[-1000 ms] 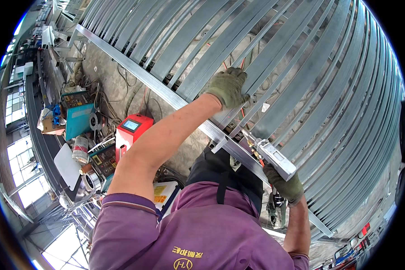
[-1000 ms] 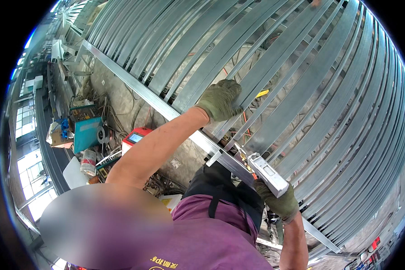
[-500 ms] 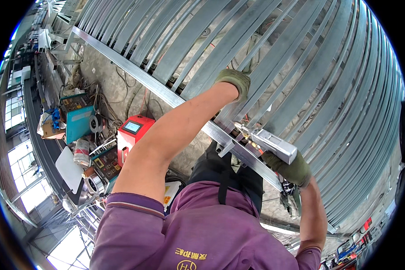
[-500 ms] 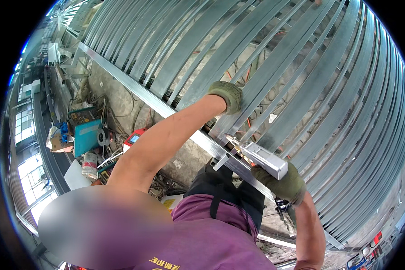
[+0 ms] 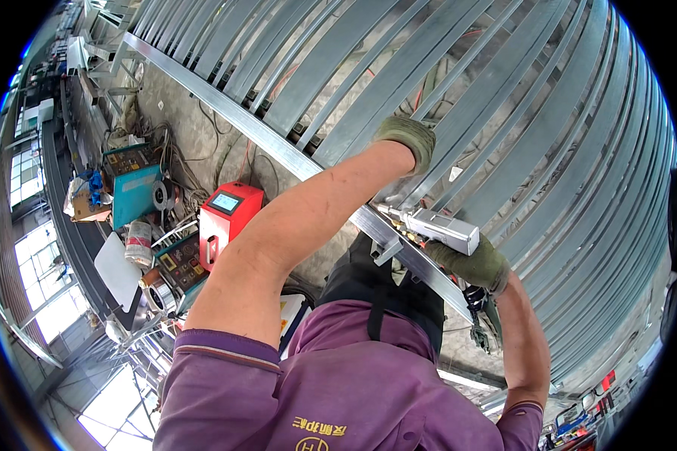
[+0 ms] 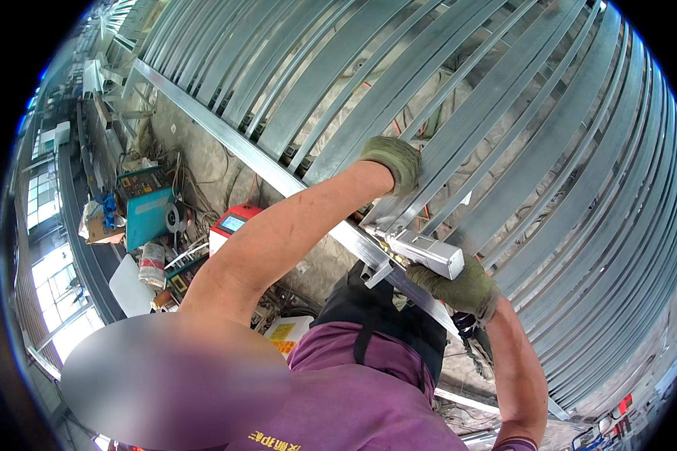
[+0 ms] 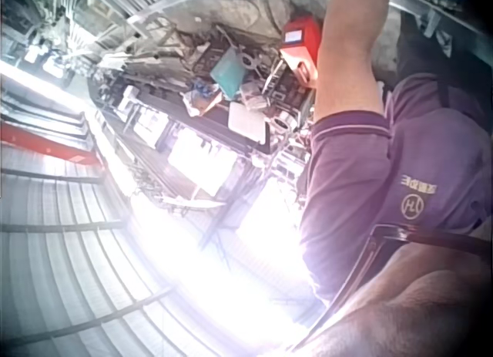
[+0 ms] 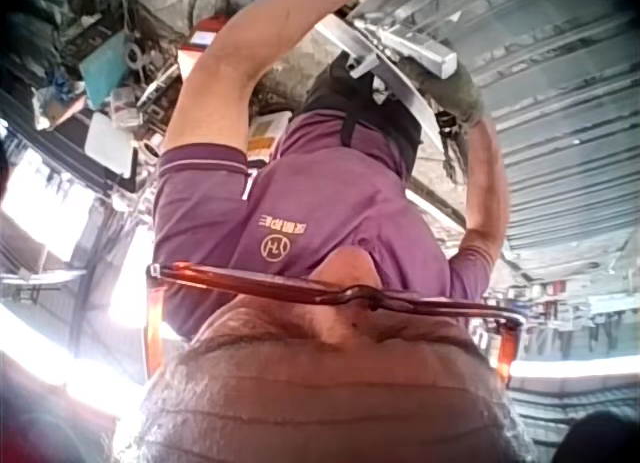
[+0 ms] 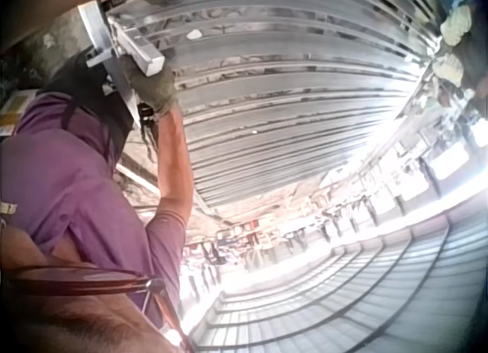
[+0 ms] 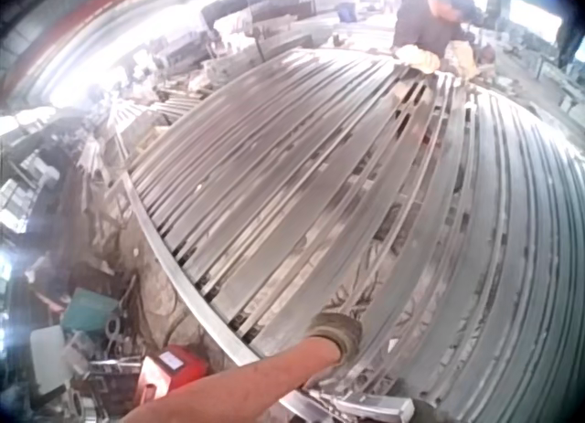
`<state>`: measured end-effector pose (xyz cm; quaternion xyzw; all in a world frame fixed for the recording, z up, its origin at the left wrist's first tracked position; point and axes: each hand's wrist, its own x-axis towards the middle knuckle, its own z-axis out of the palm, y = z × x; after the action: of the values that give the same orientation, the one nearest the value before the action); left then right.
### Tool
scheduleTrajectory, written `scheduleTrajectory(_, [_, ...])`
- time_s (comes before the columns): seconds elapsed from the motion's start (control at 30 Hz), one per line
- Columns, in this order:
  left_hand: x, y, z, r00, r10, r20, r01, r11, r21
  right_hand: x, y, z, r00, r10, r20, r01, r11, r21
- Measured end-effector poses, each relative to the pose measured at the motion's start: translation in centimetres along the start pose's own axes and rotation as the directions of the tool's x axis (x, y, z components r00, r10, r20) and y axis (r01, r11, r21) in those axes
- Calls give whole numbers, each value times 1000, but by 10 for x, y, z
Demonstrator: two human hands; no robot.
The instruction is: The person welds a metal frame using a handheld welding torch. They move the torch along the seams of the frame, creating bright sparks and fusing the metal pieces together.
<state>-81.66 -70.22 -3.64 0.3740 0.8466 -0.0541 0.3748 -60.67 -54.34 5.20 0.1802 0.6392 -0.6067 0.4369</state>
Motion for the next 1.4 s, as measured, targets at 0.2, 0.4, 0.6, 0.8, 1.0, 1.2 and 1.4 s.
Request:
scheduleTrajectory(0.2, [-2, 3, -3, 1000, -8, 4, 8, 1000, 12, 6, 12, 2, 998, -67, -1, 67, 998, -4])
scheduleTrajectory(0.4, [-16, 14, -36, 992, 12, 123, -14, 1000, 22, 7, 10, -1, 999, -32, -6, 31, 996, -85])
scheduleTrajectory(0.6, [-6, 17, -33, 990, -28, 137, 22, 999, 47, 1, -3, -1, 999, -37, -2, 36, 997, -74])
scheduleTrajectory(0.8, [-2, 19, -27, 994, -26, 103, 21, 998, 58, 4, 5, -1, 998, -59, -13, 56, 986, -159])
scheduleTrajectory(1.0, [-1, 18, -24, 995, -34, 91, 29, 998, 56, 3, 0, -2, 998, -57, -8, 55, 977, -204])
scheduleTrajectory(1.2, [-5, 20, -29, 995, -43, 95, 38, 998, 49, 3, 4, -3, 1000, -14, 11, 15, 993, -120])
scheduleTrajectory(1.4, [-9, 19, -31, 995, -42, 90, 40, 999, 31, 1, -1, -4, 1000, 3, 8, -2, 993, -115])
